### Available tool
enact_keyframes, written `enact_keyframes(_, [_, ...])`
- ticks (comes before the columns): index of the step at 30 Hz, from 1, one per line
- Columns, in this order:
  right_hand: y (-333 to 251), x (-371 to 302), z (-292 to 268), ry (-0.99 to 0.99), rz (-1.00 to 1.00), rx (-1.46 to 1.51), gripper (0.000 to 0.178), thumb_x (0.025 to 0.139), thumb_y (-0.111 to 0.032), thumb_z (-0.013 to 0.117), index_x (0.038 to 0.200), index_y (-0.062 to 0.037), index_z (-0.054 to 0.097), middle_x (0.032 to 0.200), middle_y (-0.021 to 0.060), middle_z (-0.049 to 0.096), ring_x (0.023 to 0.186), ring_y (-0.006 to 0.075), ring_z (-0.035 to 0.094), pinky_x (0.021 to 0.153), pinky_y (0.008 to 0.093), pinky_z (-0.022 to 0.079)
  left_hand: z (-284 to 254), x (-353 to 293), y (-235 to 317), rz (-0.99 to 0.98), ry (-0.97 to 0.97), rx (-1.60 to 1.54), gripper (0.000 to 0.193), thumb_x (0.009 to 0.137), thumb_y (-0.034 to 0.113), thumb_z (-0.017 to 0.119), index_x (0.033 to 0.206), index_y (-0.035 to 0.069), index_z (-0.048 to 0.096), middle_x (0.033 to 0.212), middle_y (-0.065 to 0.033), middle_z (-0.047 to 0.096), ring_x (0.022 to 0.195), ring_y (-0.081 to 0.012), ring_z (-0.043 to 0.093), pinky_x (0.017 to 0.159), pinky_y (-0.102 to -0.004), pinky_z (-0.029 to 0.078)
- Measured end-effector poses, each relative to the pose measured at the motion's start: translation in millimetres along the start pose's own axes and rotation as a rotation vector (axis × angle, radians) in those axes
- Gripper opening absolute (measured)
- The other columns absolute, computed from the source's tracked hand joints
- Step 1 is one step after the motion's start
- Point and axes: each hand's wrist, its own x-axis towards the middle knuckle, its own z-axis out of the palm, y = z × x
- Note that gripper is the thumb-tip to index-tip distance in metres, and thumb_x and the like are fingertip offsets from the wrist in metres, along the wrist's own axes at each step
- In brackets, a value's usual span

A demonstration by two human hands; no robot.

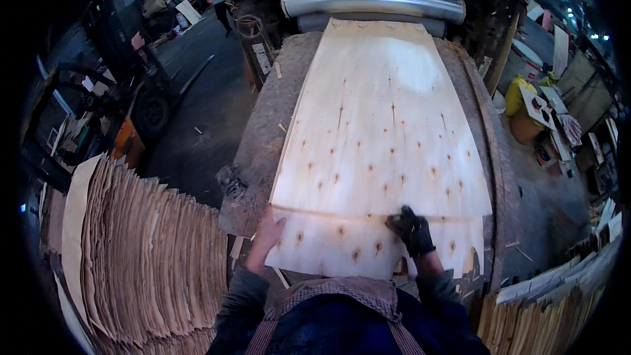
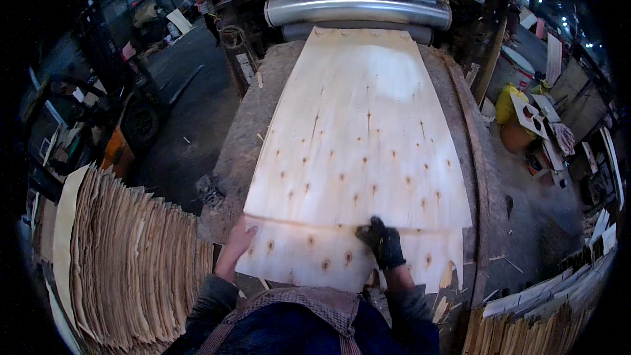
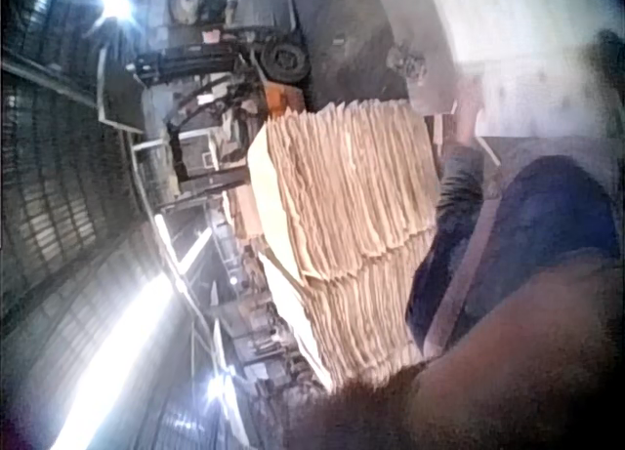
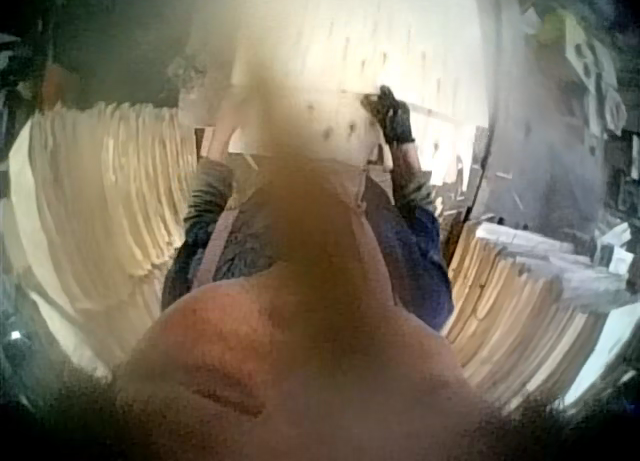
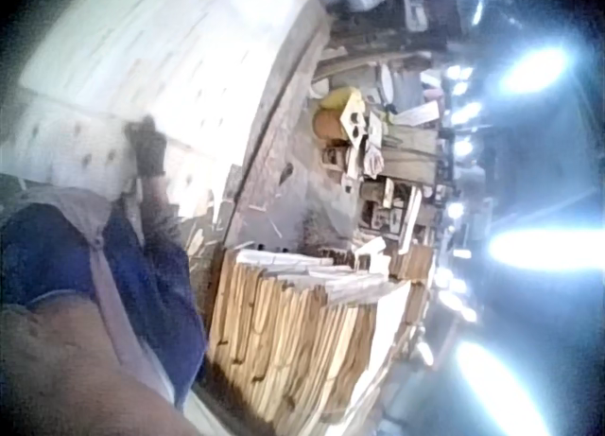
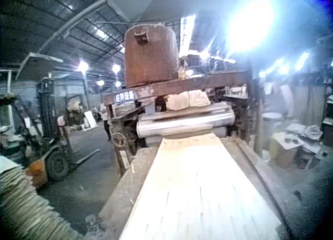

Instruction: The person feeds thin sheets of wood through a glue-roller machine, manually aligning and smoothing the top sheet, then retrieves a new sheet from a large stack to repeat the process.

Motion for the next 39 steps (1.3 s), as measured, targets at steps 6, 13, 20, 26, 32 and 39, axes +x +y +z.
enact_keyframes(6, [-13,107,-6,-0.298,-0.034,0.375,0.022,0.086,-0.017,0.051,0.103,-0.0019,0.052,0.099,0.0184,0.060,0.100,0.0360,0.056,0.094,0.0525,0.041,26,12,-35,0.079,0.144,0.077,0.065,0.076,0.013,0.061,0.133,0.000,0.032,0.124,-0.0238,0.047,0.113,-0.0338,0.048,0.096,-0.0379,0.037])
enact_keyframes(13, [5,67,10,-0.259,0.032,0.181,0.036,0.091,-0.018,0.046,0.123,-0.0033,0.042,0.122,0.0199,0.050,0.111,0.0369,0.050,0.094,0.0504,0.041,3,6,-28,0.097,0.046,-0.326,0.059,0.073,-0.005,0.054,0.130,0.000,0.039,0.117,-0.0151,0.056,0.105,-0.0210,0.054,0.090,-0.0283,0.041])
enact_keyframes(20, [20,-61,15,-0.374,0.407,0.091,0.040,0.091,-0.019,0.045,0.127,-0.0018,0.039,0.123,0.0230,0.049,0.113,0.0391,0.048,0.095,0.0509,0.040,-17,-10,13,0.151,-0.065,-0.720,0.054,0.076,-0.014,0.043,0.129,-0.003,0.040,0.114,-0.0112,0.057,0.100,-0.0132,0.055,0.084,-0.0227,0.042])
enact_keyframes(26, [26,-123,0,-0.243,0.508,0.070,0.034,0.091,-0.018,0.047,0.121,-0.0031,0.047,0.118,0.0202,0.053,0.109,0.0342,0.051,0.092,0.0459,0.042,-36,-11,30,0.281,-0.112,-0.723,0.055,0.077,-0.011,0.044,0.131,-0.002,0.038,0.114,-0.0091,0.057,0.096,-0.0121,0.057,0.083,-0.0232,0.043])
enact_keyframes(32, [32,-150,-38,-0.114,0.391,-0.129,0.031,0.090,-0.017,0.048,0.118,-0.0034,0.050,0.115,0.0180,0.054,0.106,0.0314,0.053,0.090,0.0433,0.043,-60,-26,53,0.262,-0.182,-1.013,0.056,0.076,-0.012,0.043,0.131,-0.002,0.038,0.112,-0.0106,0.058,0.095,-0.0136,0.058,0.083,-0.0235,0.044])
enact_keyframes(39, [33,-147,-62,-0.037,0.278,-0.326,0.028,0.090,-0.016,0.050,0.115,-0.0038,0.053,0.112,0.0154,0.056,0.102,0.0281,0.055,0.087,0.0403,0.044,-73,-21,39,0.244,-0.143,-1.119,0.059,0.079,-0.010,0.048,0.135,-0.001,0.032,0.110,-0.0131,0.059,0.094,-0.0162,0.059,0.081,-0.0266,0.047])
